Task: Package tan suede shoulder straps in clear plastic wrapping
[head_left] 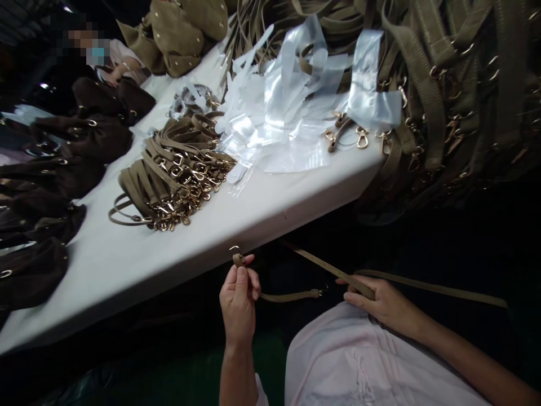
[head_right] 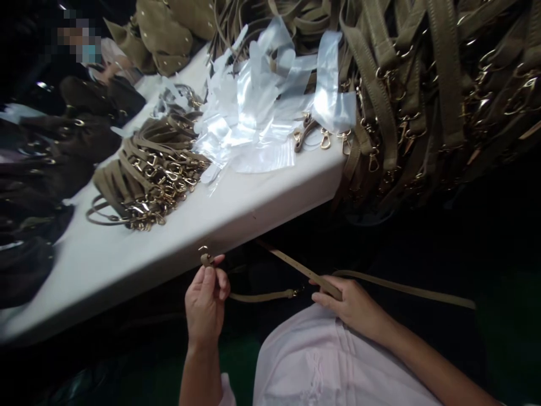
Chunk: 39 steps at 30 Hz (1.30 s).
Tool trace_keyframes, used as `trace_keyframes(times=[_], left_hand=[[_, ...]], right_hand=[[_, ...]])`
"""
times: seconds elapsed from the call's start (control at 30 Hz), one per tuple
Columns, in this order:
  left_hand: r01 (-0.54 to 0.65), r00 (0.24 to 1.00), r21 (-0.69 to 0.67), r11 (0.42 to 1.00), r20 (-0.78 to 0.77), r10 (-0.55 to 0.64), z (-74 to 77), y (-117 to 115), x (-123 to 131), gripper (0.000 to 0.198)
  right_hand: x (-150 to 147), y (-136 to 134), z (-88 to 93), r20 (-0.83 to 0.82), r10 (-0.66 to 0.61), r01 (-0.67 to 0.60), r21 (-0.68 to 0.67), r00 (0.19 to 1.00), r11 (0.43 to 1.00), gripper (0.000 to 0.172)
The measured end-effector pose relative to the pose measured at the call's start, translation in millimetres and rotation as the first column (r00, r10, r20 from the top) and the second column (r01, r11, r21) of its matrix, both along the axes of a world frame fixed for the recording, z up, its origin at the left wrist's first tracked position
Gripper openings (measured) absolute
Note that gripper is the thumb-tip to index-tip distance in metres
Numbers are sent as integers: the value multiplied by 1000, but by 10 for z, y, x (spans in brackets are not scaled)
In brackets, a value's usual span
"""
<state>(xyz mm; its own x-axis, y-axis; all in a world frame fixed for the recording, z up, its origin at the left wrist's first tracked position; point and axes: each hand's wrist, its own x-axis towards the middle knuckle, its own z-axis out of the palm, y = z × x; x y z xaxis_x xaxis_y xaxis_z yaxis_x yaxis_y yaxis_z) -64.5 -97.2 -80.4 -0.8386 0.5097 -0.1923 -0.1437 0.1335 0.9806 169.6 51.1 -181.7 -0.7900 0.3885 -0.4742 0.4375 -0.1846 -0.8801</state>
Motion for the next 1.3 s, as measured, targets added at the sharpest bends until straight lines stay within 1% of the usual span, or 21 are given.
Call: trace_keyframes(times=[0.1,0.17,0.27,0.47,0.53,0.57,0.6,0.63,0.67,0.73,0.77,0.8,0.83,0.87,0.9,0.97,1.03,1.1,1.17,1.23,1.3], left_hand=[[89,991,-132,987,-89,-101,45,-24,26,31],[131,979,-194,972,-131,-158,63,-24,32,33],[160,965,-239,958,-168,-203,90,-12,37,34],[195,925,-205,959,-287,-250,235,47,64,26],[184,904,-164,969,-359,-233,302,87,70,23],[157,885,-124,980,-423,-195,336,108,67,22],[115,852,-66,991,-506,-132,369,129,57,22],[62,799,9,998,-600,-45,401,147,42,22],[5,722,91,996,-689,59,429,160,22,23],[-93,513,223,970,-825,239,462,165,-24,21],[-118,400,254,960,-873,280,459,157,-40,19],[-123,299,259,958,-911,284,436,145,-46,19],[-101,222,232,968,-943,249,391,133,-37,21],[-53,172,169,984,-969,176,320,125,-11,25],[10,146,86,996,-986,83,224,123,33,31],[149,143,-91,985,-983,-112,-37,142,171,44],[261,159,-161,952,-965,-207,-351,181,350,49],[343,209,-201,918,-936,-284,-658,216,533,48],[401,282,-214,891,-896,-343,-896,231,684,44],[428,365,-190,883,-858,-361,-1030,232,784,38],[419,460,-156,895,-813,-357,-1065,229,831,33]], right_hand=[[21,40,67,-84,7,-10,-39,996,999,57],[10,35,125,-140,-21,5,-115,990,993,58],[-36,15,210,-175,-61,18,-239,983,971,57],[-121,14,335,-269,-98,4,-330,958,944,53],[-124,10,355,-268,-103,3,-348,958,937,55],[-120,6,359,-259,-104,6,-354,960,935,58],[-114,2,359,-244,-106,12,-357,964,934,60],[-106,-2,354,-227,-109,21,-358,968,934,63],[-97,-6,344,-209,-110,29,-357,972,934,64],[-79,-11,317,-188,-111,39,-349,976,936,64],[-71,-13,302,-186,-111,41,-346,976,937,62],[-64,-15,289,-188,-114,43,-345,976,938,59],[-60,-17,280,-194,-120,46,-347,974,937,55],[-57,-18,277,-201,-130,52,-352,971,935,53],[-57,-17,279,-209,-143,60,-359,967,931,50],[-59,-11,298,-215,-175,83,-380,961,921,48],[-63,5,329,-207,-189,92,-404,960,910,49],[-68,25,355,-194,-182,84,-426,964,901,51],[-82,40,368,-183,-179,82,-443,967,893,52],[-105,40,370,-175,-208,110,-449,962,887,51],[-131,28,365,-179,-240,140,-443,954,886,49]])
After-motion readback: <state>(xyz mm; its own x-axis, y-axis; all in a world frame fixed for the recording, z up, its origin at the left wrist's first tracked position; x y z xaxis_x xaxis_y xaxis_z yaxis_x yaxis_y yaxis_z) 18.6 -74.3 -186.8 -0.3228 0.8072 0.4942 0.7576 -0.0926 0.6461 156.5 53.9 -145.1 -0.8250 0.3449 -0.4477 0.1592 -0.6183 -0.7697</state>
